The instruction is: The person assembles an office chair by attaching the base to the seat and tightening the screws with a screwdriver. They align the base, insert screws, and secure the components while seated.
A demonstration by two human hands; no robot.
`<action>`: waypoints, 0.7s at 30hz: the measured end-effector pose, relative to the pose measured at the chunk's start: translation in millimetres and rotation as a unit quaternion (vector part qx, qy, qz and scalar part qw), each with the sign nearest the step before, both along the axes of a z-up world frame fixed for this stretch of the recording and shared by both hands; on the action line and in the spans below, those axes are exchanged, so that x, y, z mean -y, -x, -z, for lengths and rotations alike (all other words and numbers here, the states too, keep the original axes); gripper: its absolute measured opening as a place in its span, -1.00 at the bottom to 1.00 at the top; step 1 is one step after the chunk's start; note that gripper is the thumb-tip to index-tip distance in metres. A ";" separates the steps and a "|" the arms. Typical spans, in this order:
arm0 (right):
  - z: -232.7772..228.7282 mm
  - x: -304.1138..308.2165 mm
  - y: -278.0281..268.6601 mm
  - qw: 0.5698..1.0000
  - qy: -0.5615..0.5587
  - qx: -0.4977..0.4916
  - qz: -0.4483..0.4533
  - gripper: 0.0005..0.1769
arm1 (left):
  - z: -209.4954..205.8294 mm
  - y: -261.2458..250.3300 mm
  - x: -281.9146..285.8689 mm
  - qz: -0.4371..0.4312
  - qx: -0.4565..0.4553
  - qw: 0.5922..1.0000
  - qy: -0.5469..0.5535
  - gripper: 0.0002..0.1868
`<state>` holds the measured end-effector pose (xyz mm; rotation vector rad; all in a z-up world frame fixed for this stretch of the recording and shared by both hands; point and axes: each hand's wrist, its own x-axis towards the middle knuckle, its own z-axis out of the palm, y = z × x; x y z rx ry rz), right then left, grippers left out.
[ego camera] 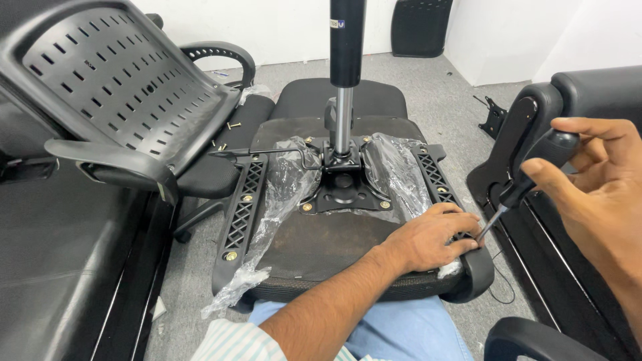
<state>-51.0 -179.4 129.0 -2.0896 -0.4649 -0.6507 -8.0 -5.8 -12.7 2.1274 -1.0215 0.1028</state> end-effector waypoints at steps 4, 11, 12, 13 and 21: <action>3.4 2.5 6.2 0.999 -0.009 -0.005 -0.047 -0.36 | -2.8 -0.9 0.0 -0.019 -0.047 0.999 -0.007 -0.64; 5.2 -0.7 6.3 0.998 -0.016 -0.007 -0.056 -0.34 | -2.2 -0.4 -1.4 -0.024 -0.015 0.999 0.015 -0.68; 4.6 -1.3 6.1 0.998 -0.018 -0.009 -0.059 -0.34 | -1.7 -0.5 -1.8 -0.022 -0.013 0.999 0.023 -0.69; 3.8 -1.9 5.7 0.998 -0.020 -0.011 -0.061 -0.34 | -1.1 -0.4 -2.1 -0.024 -0.012 0.999 0.026 -0.69; -3.1 -6.8 -3.9 0.999 0.027 0.002 0.017 -0.34 | 1.8 -1.9 -0.3 -0.018 0.011 0.999 0.042 -0.66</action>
